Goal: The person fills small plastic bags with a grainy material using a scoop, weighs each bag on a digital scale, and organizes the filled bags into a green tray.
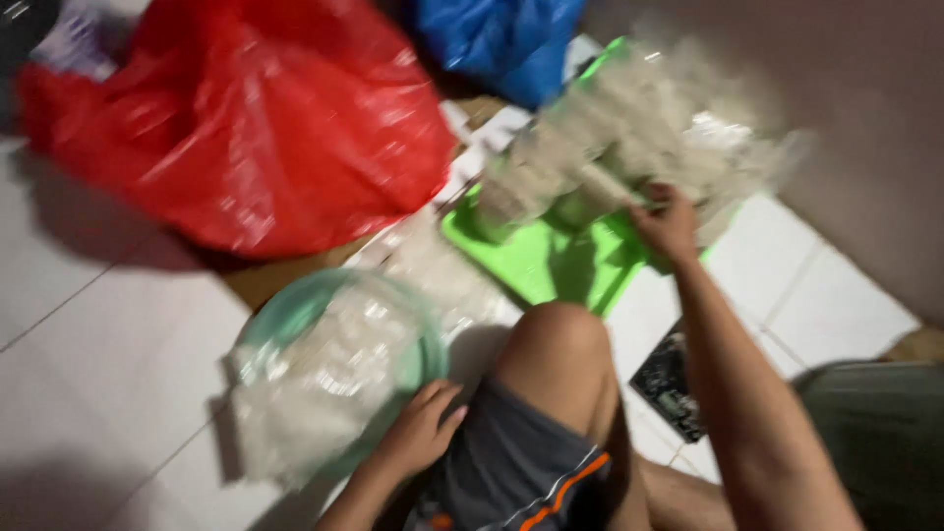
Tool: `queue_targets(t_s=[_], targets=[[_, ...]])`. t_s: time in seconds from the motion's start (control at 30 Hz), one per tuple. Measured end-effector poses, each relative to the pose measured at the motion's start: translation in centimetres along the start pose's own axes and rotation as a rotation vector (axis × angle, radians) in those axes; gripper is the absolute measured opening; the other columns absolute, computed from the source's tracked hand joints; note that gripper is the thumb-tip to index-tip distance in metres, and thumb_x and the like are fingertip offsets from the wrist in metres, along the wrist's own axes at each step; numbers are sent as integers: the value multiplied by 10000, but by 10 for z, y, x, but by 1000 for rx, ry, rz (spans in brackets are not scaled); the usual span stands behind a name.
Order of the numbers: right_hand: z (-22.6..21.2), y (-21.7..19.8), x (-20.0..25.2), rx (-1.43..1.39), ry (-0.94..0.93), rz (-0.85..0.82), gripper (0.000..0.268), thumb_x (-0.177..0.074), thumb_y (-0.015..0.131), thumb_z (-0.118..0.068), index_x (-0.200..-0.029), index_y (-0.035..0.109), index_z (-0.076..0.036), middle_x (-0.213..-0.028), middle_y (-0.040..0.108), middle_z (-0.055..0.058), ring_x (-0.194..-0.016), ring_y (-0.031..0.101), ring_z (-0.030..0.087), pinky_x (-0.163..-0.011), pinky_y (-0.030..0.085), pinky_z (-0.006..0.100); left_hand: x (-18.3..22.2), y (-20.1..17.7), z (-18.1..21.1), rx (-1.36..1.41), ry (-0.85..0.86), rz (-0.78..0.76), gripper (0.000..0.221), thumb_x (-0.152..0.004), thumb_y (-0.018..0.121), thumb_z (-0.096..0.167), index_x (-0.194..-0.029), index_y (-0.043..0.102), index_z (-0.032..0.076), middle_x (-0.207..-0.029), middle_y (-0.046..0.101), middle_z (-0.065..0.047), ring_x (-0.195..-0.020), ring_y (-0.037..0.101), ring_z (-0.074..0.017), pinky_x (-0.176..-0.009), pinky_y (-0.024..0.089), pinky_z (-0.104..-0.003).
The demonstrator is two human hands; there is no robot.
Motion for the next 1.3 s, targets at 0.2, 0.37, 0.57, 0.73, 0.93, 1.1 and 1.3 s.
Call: queue_targets(t_s=[0.2,0.37,0.57,0.73,0.93,1.1,1.3], targets=[[-16,-20,79,-78,-68,70,477,-938,737,-130,-1302,517,87,-1101,615,232,-895,600,270,-767,516,350,-1,-44,-11,-376,121,42,745,-687,826,239,-1315,496,13,-1312,455,-183,-1161,480,-398,-983,411,-453],[-41,-50,192,19,-113,-57,447,-890,710,-24,-1277,536,117,-1129,628,238,-949,631,295,-720,532,364,2,-61,-34,-901,-111,-121,1588,-327,1064,448,-1504,129,-62,-1514,185,-366,-1437,111,-494,-1094,70,-720],[5,-121,289,242,208,-196,518,-879,713,-223,-1318,607,31,-1062,706,190,-863,664,285,-716,538,380,11,-70,-59,-949,-54,-71,1440,-397,997,336,-1507,163,-45,-1472,305,-300,-1417,222,-449,-1091,23,-756],[46,-175,339,118,266,-123,468,-875,719,-89,-1298,615,83,-1079,698,243,-930,666,313,-809,526,388,16,-72,-69,-980,86,30,1452,-373,974,453,-1503,207,-39,-1424,367,-294,-1373,308,-426,-1103,40,-745],[-28,-227,382,231,188,-75,441,-847,729,-105,-1251,638,45,-1043,715,183,-839,673,266,-710,533,357,21,-94,-57,-822,198,127,1414,-416,897,498,-1547,198,18,-1380,449,-188,-1321,374,-342,-1084,91,-753],[-87,-259,413,302,79,-36,412,-803,744,-157,-1168,660,14,-1054,724,120,-808,687,227,-702,545,322,21,-116,-17,-736,306,350,1270,-528,803,526,-1505,306,-117,-1324,483,-239,-1213,483,-370,-1135,47,-696],[-111,-324,465,297,-31,123,424,-778,752,-52,-1181,654,41,-1032,694,138,-811,645,212,-735,509,303,29,-149,57,-612,508,716,1053,-646,880,357,-1382,454,-263,-1257,521,-441,-1089,506,-576,-1070,288,-634]])
Point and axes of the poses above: each hand's wrist, its own x-axis away from the middle knuckle, its own y-axis out of the palm, z = x × y, the point moved 1 cm from there along -x, towards the middle knuckle
